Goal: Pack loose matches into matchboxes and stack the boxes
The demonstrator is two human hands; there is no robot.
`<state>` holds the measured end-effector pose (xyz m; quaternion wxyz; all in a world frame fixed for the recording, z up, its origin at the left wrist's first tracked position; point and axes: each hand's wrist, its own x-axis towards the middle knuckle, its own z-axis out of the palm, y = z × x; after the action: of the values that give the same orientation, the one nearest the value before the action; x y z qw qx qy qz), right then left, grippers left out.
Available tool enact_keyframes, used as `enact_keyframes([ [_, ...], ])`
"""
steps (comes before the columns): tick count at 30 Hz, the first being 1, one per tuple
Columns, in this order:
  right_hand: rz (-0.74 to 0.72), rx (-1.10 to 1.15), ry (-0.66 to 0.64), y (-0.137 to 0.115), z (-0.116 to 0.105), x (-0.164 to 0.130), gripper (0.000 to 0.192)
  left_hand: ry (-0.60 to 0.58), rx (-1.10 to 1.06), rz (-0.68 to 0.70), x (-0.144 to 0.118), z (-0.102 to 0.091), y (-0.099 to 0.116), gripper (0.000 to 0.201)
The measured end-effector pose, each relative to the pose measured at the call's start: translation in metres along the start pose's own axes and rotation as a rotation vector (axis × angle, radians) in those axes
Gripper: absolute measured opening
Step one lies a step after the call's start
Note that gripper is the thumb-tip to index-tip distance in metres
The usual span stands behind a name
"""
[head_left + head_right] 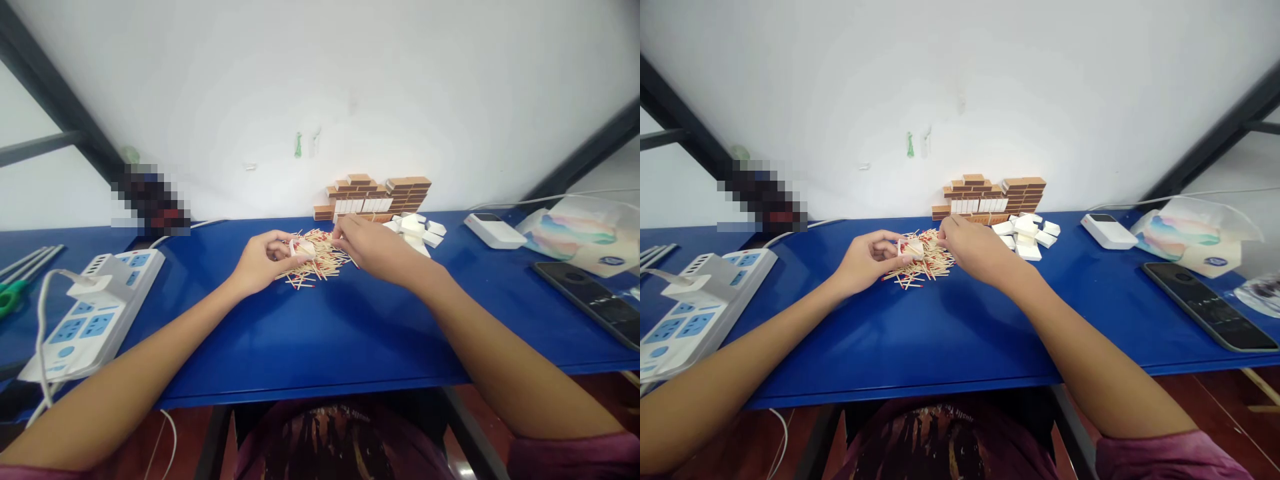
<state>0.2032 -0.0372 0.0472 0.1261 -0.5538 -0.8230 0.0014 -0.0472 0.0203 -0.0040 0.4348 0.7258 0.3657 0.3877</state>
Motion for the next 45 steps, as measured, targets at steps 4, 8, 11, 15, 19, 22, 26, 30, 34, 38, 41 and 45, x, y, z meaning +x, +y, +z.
enact_keyframes([
  [4, -0.034, 0.018, -0.001, -0.007, 0.002, 0.000, 0.016, -0.059, -0.058, -0.013, -0.003, 0.004, -0.001, 0.043],
  [8, -0.046, -0.014, -0.022, -0.010, 0.007, 0.001, 0.017, -0.107, -0.081, -0.011, -0.005, 0.007, -0.001, 0.043],
  [11, -0.069, -0.009, -0.023, -0.011, 0.008, 0.001, 0.017, -0.120, -0.081, -0.016, -0.006, 0.007, -0.001, 0.043],
  [15, -0.085, 0.006, -0.035, -0.015, 0.006, 0.000, 0.016, -0.135, -0.099, -0.014, -0.006, 0.006, -0.002, 0.045],
  [19, -0.104, 0.013, -0.035, -0.017, 0.006, -0.001, 0.014, -0.143, -0.134, -0.025, -0.005, 0.006, -0.004, 0.045],
  [22, -0.124, -0.014, -0.033, -0.016, 0.008, -0.001, 0.012, -0.146, -0.124, -0.027, -0.006, 0.006, -0.003, 0.047],
  [26, -0.139, -0.014, -0.036, -0.018, 0.011, -0.001, 0.010, -0.150, -0.113, -0.021, -0.007, 0.006, -0.001, 0.050],
  [30, -0.101, 0.049, -0.023, -0.020, 0.014, 0.000, 0.012, -0.164, -0.135, -0.009, -0.007, 0.007, 0.000, 0.048],
  [34, -0.089, 0.098, 0.003, -0.021, 0.015, 0.000, 0.013, -0.186, -0.167, -0.001, -0.007, 0.007, 0.000, 0.049],
  [38, -0.110, 0.125, 0.002, -0.019, 0.013, -0.002, 0.011, -0.190, -0.163, -0.001, -0.007, 0.007, 0.000, 0.047],
  [41, -0.126, 0.142, 0.018, -0.015, 0.012, -0.002, 0.007, -0.173, -0.149, -0.009, -0.007, 0.007, 0.001, 0.046],
  [45, -0.120, 0.136, 0.033, -0.013, 0.012, -0.001, 0.007, -0.169, -0.160, -0.012, -0.007, 0.008, 0.001, 0.047],
])
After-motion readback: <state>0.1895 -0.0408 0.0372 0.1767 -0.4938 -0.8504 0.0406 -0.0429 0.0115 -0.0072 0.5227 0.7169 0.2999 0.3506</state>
